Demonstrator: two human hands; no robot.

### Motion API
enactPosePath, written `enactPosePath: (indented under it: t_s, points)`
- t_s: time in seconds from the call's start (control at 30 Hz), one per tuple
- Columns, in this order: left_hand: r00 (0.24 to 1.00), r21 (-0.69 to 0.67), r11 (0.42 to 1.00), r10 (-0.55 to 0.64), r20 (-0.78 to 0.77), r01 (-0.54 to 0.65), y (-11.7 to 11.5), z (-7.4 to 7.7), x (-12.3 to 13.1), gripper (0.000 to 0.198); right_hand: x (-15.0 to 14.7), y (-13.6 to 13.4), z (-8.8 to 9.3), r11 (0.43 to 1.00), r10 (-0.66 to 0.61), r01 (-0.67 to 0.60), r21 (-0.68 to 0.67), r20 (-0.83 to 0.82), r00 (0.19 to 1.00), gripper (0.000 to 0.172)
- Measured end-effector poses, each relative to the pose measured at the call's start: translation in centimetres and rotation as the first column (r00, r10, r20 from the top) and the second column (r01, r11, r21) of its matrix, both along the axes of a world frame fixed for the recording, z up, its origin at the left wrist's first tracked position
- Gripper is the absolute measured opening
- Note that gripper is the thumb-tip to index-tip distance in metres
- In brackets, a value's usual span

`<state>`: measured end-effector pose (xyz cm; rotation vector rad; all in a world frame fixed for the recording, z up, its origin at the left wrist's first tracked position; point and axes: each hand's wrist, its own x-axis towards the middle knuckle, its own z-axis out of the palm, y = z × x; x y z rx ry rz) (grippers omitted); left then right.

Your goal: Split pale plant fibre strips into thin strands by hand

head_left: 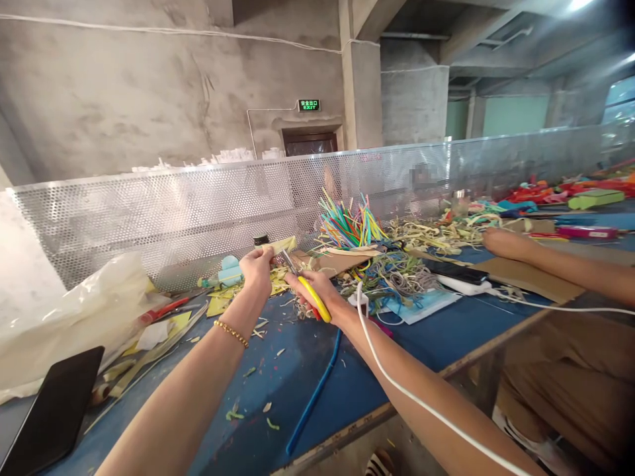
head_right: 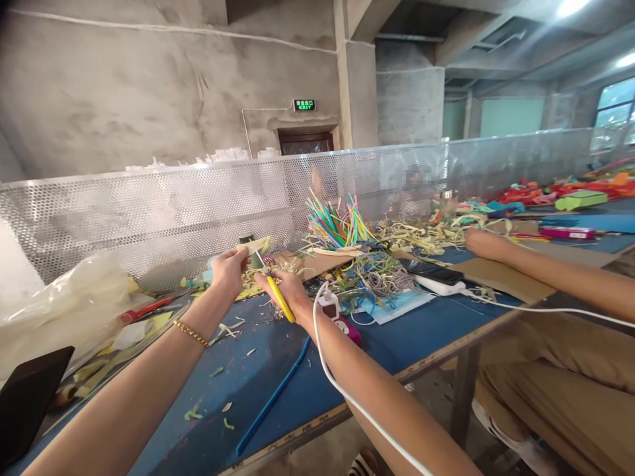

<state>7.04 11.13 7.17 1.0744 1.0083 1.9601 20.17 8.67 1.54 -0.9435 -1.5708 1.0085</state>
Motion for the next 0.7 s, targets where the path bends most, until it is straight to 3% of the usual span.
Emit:
enactPosePath:
  t_s: [0.27, 0.7]
  points:
    - [0.989, -0.073, 0.986, -0.149, 0.02, 0.15, -1.6, -0.4, 0.7, 0.01, -0.1, -0.8, 0.5, 0.999, -0.039, 0.036, -0.037, -0.067, 0.997, 0.044]
    - [0.979, -0.193, 0.963, -0.2, -0.031, 0.19, -1.3, -0.5, -1.5, 0.01, -0.3, -0.8, 0.2, 0.996, -0.083, 0.082, -0.041, -0.026, 0.996, 0.046]
